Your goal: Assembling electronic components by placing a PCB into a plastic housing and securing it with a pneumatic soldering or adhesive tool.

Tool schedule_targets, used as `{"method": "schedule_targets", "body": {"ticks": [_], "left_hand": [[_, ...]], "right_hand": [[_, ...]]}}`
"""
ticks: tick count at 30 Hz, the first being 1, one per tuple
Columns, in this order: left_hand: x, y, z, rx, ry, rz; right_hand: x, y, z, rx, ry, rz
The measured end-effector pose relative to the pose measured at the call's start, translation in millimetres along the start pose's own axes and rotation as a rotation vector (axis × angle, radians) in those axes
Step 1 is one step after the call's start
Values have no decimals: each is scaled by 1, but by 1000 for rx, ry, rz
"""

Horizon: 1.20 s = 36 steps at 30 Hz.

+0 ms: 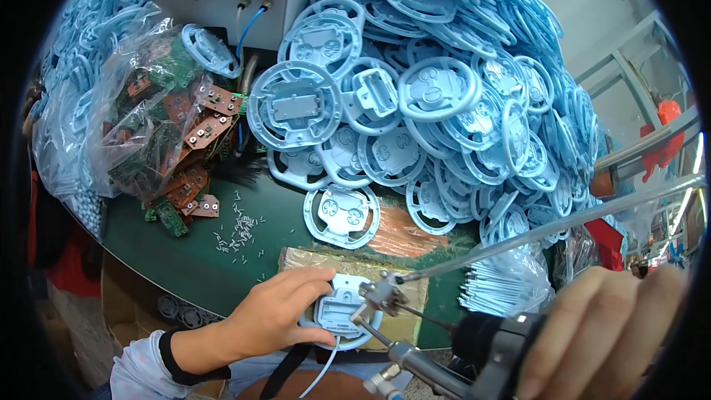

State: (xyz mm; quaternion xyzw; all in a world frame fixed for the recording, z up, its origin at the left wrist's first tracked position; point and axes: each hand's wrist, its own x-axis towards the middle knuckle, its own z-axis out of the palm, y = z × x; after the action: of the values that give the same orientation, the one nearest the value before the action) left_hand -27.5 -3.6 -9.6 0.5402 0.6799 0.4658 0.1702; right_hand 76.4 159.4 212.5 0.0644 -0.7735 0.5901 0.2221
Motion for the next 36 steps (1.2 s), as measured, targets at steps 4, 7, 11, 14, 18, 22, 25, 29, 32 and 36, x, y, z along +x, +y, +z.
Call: {"method": "schedule_targets", "body": {"ticks": [4, 7, 11, 14, 18, 22, 25, 29, 32, 36], "left_hand": [[4, 0, 3, -28, -9, 43], [-1, 0, 0, -34, -27, 41], [-6, -8, -9, -80, -60, 4], [0, -16, -13, -150, -163, -5], [9, -16, -16, 91, -188, 36], [-1, -19, -14, 82, -79, 8], [9, -16, -11, 46, -101, 35], [1, -22, -10, 63, -67, 19], [2, -23, -8, 26, -111, -11], [2, -23, -9, 18, -112, -3]], "right_hand": [[-12, 28, 12, 108, 194, -95], [-18, 32, -76, -57, -411, 100], [-8, 79, -8, 65, 13, -169], [-8, 82, 5, 133, 140, -191], [-6, 53, -31, 66, -170, -40], [-3, 40, -44, 256, -298, -91], [4, 15, -7, 209, -242, -140], [4, 14, 8, 196, -204, -56], [0, 25, -19, -46, -460, 53], [0, 46, 32, 92, -71, -168]]}}
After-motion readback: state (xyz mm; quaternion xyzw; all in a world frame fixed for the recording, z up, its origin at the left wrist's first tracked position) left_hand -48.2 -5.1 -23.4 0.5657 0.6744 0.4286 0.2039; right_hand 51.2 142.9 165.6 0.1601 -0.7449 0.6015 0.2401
